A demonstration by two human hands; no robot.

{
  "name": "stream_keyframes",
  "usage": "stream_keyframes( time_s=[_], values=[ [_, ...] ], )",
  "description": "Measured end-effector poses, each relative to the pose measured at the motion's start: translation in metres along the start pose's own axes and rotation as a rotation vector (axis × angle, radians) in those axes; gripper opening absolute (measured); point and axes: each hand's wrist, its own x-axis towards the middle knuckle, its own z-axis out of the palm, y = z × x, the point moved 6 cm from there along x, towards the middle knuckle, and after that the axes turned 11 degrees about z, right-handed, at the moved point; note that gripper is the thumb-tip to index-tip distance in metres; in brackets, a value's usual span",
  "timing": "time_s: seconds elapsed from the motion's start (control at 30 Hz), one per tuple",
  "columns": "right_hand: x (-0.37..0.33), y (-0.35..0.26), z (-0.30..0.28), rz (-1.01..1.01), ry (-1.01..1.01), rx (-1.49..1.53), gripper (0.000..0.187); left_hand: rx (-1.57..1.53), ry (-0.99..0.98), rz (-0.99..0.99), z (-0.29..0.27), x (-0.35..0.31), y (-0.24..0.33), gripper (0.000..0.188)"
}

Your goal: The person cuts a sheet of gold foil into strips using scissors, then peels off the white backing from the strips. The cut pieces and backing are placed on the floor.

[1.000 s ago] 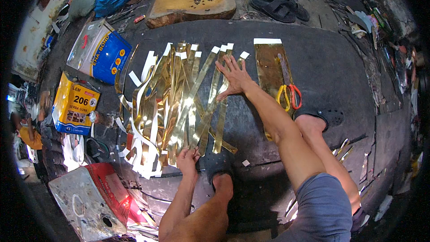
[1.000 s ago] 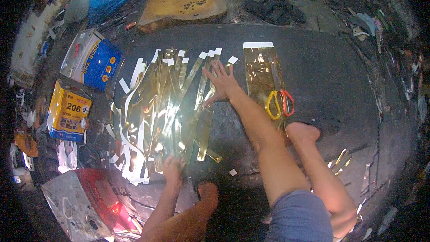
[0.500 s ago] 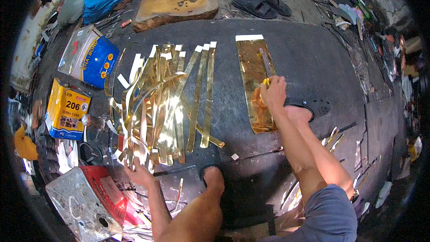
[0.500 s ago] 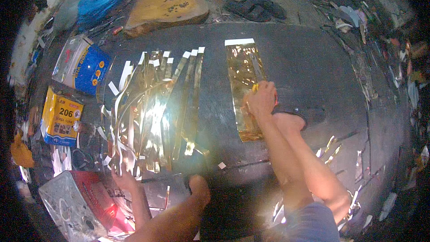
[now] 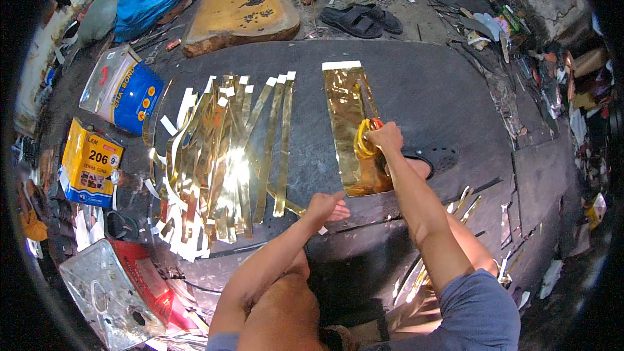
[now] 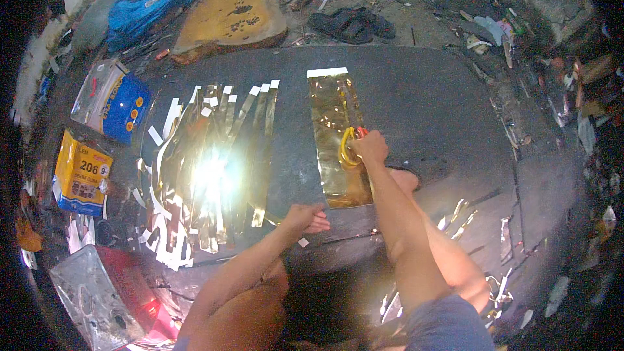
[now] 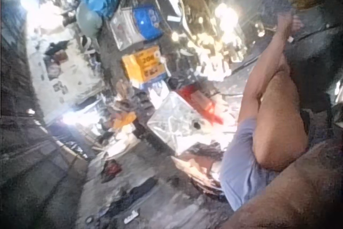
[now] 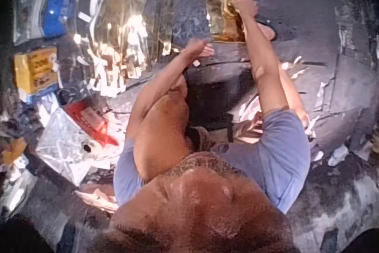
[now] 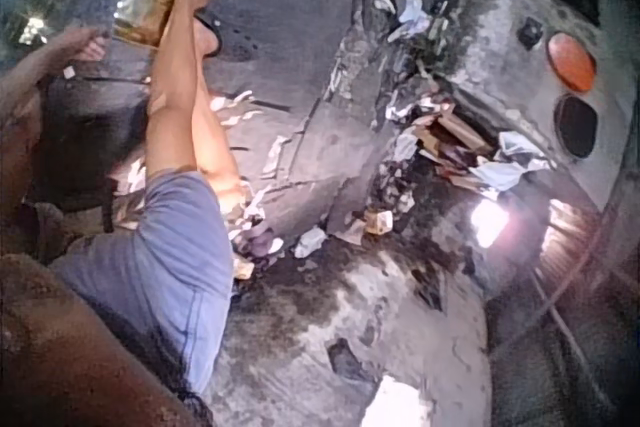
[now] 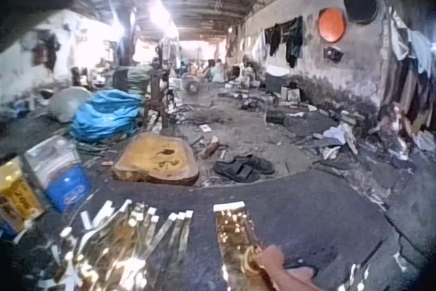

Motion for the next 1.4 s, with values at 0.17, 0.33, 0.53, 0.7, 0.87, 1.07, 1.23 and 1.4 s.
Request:
stream_keyframes(
  time_s=[0.17, 0.33, 0.53, 0.7, 0.87, 1.07, 1.23, 1.4],
  values=[
    [0.009, 0.006, 0.0, 0.065, -0.251, 0.157, 0.061, -0.29, 0.003, -0.011, 0.034, 0.036, -0.017, 0.033],
    [-0.046, 0.022, 0.01, -0.079, -0.608, 0.669, 0.024, -0.123, 0.229, 0.21, 0.004, 0.075, -0.046, 0.019],
    [-0.205, 0.099, -0.028, 0.018, -0.982, 1.137, 0.03, 0.104, 0.29, 0.336, -0.018, 0.036, -0.021, 0.01],
    [-0.273, 0.167, -0.006, 0.167, -1.168, 1.113, 0.064, 0.051, 0.245, 0.374, -0.017, 0.027, -0.019, 0.017],
    [-0.307, 0.19, -0.029, 0.125, -1.256, 1.104, 0.083, 0.107, 0.318, 0.445, -0.011, 0.028, -0.017, 0.016],
    [-0.3, 0.213, -0.027, 0.003, -1.071, 0.94, 0.07, 0.011, 0.3, 0.424, -0.014, 0.027, -0.013, 0.015],
    [-0.3, 0.231, 0.002, 0.349, -1.154, 0.928, 0.063, -0.104, 0.264, 0.251, -0.016, 0.02, -0.006, 0.013],
    [-0.308, 0.235, 0.037, 0.259, -1.367, 0.744, 0.072, -0.17, 0.279, 0.203, -0.015, 0.016, 0.003, 0.013]
  ],
)
